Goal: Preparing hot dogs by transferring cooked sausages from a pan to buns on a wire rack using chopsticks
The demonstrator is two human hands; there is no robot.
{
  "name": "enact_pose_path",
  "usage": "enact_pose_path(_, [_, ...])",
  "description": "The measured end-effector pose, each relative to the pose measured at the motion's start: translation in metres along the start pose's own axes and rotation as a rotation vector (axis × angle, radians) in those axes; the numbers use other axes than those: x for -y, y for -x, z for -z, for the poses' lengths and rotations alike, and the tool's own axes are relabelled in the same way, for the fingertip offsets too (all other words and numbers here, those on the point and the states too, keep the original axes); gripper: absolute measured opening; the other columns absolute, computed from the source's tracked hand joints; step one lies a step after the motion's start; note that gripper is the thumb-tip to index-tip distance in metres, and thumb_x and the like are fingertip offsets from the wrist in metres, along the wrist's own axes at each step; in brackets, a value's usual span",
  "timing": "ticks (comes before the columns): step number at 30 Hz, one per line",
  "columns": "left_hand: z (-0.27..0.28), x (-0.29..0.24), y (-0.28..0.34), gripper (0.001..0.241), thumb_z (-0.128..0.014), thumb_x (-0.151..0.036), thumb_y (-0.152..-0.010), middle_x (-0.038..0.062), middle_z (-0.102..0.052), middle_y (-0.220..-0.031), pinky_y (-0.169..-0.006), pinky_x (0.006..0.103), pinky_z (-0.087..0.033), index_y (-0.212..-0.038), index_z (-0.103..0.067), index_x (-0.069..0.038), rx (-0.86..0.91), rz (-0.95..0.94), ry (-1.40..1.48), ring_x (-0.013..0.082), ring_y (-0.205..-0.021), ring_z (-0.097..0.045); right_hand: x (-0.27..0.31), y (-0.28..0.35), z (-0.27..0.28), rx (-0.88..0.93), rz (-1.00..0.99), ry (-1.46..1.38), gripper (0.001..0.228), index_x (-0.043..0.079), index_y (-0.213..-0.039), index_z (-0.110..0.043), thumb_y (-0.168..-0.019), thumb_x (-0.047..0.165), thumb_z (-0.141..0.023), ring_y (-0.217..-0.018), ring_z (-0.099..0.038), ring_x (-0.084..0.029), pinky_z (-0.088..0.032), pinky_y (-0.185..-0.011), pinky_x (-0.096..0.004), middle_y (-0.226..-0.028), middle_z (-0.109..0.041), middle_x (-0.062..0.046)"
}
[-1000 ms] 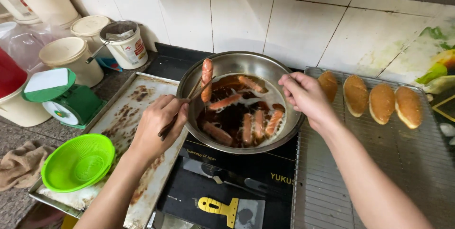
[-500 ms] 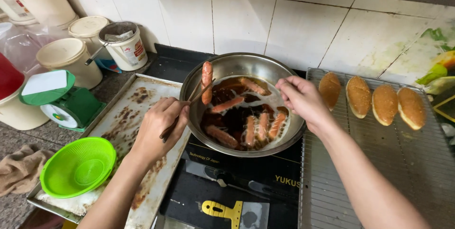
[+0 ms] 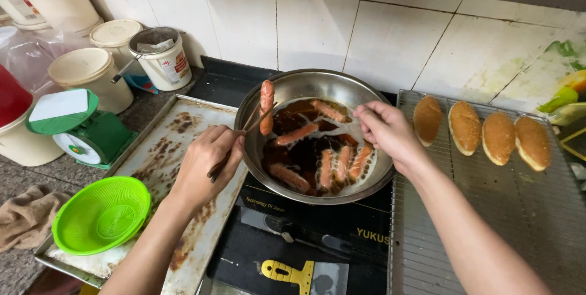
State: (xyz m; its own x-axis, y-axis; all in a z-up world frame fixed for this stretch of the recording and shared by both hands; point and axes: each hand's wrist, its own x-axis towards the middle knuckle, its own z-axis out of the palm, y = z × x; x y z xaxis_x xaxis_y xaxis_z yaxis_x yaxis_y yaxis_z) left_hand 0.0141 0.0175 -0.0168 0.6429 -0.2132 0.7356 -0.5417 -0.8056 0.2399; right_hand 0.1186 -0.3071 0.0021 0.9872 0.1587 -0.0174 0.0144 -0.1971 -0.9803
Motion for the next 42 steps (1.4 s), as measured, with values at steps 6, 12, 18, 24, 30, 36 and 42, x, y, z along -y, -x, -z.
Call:
enact_pose_path(6, [0.004,-0.006,-0.003,0.027,-0.053,-0.012,-0.106,0.009,-0.053,-0.068,-0.058,0.0337,-0.049,-0.082,-0.063,-0.004,0.026,0.017,-0.004,0.0282,-0.061,-0.058,-0.001,0.000,0.000,-0.005,-0.009,0.008,0.027,0.004,-0.117,-0.065,-0.105,0.025,-0.054,-0.054,-0.042,-0.003,-0.030,-0.041,-0.014,-0.075,-0.049,-0.002])
enact_pose_path(12, [0.005,-0.005,-0.002,0.028,-0.054,-0.013,-0.106,0.010,-0.051,-0.067,-0.058,0.0352,-0.049,-0.080,-0.061,-0.004,0.029,0.001,-0.023,0.0302,-0.062,-0.058,-0.003,-0.002,-0.001,0.000,-0.002,0.013,0.026,0.004,-0.114,-0.066,-0.106,0.025,-0.054,-0.054,-0.044,-0.003,-0.032,-0.040,-0.013,-0.075,-0.050,-0.002])
enact_pose_path(18, [0.007,-0.007,-0.002,0.028,-0.052,-0.014,-0.107,0.009,-0.051,-0.068,-0.058,0.0346,-0.049,-0.081,-0.061,-0.005,0.041,0.022,-0.009,0.0290,-0.061,-0.057,-0.004,-0.001,-0.002,0.002,0.007,0.022,0.024,0.005,-0.110,-0.067,-0.105,0.025,-0.054,-0.053,-0.045,-0.004,-0.035,-0.041,-0.015,-0.074,-0.051,-0.002])
enact_pose_path(24, [-0.006,0.008,0.006,0.028,-0.051,-0.015,-0.107,0.010,-0.053,-0.070,-0.059,0.0356,-0.049,-0.084,-0.062,-0.005,0.059,0.029,-0.035,0.0293,-0.064,-0.059,-0.005,-0.001,-0.003,0.010,0.023,0.019,0.024,0.005,-0.107,-0.068,-0.106,0.025,-0.054,-0.054,-0.046,-0.004,-0.036,-0.042,-0.015,-0.074,-0.052,-0.002])
enact_pose_path(30, [-0.008,0.008,0.007,0.026,-0.052,-0.011,-0.106,0.012,-0.054,-0.069,-0.057,0.0361,-0.050,-0.082,-0.062,-0.003,0.045,0.099,0.058,0.0326,-0.064,-0.061,-0.005,-0.001,-0.001,0.010,0.023,0.014,0.023,0.005,-0.107,-0.068,-0.105,0.024,-0.055,-0.054,-0.046,-0.004,-0.038,-0.043,-0.016,-0.073,-0.053,-0.003])
enact_pose_path(36, [-0.008,0.008,0.011,0.027,-0.049,-0.015,-0.108,0.012,-0.057,-0.071,-0.059,0.0374,-0.052,-0.089,-0.064,-0.003,0.095,0.110,0.081,0.0328,-0.065,-0.063,-0.003,0.004,-0.001,0.007,0.010,0.021,0.026,0.006,-0.110,-0.067,-0.105,0.027,-0.054,-0.055,-0.048,-0.004,-0.039,-0.043,-0.016,-0.075,-0.055,-0.003])
enact_pose_path(42, [-0.019,0.025,0.017,0.021,-0.061,-0.017,-0.100,0.007,-0.053,-0.070,-0.063,0.0325,-0.052,-0.081,-0.062,-0.009,0.128,-0.070,-0.270,0.0266,-0.070,-0.064,-0.003,0.004,-0.001,0.004,0.004,0.027,0.025,0.006,-0.110,-0.068,-0.105,0.026,-0.055,-0.055,-0.047,-0.005,-0.039,-0.043,-0.016,-0.074,-0.054,-0.002])
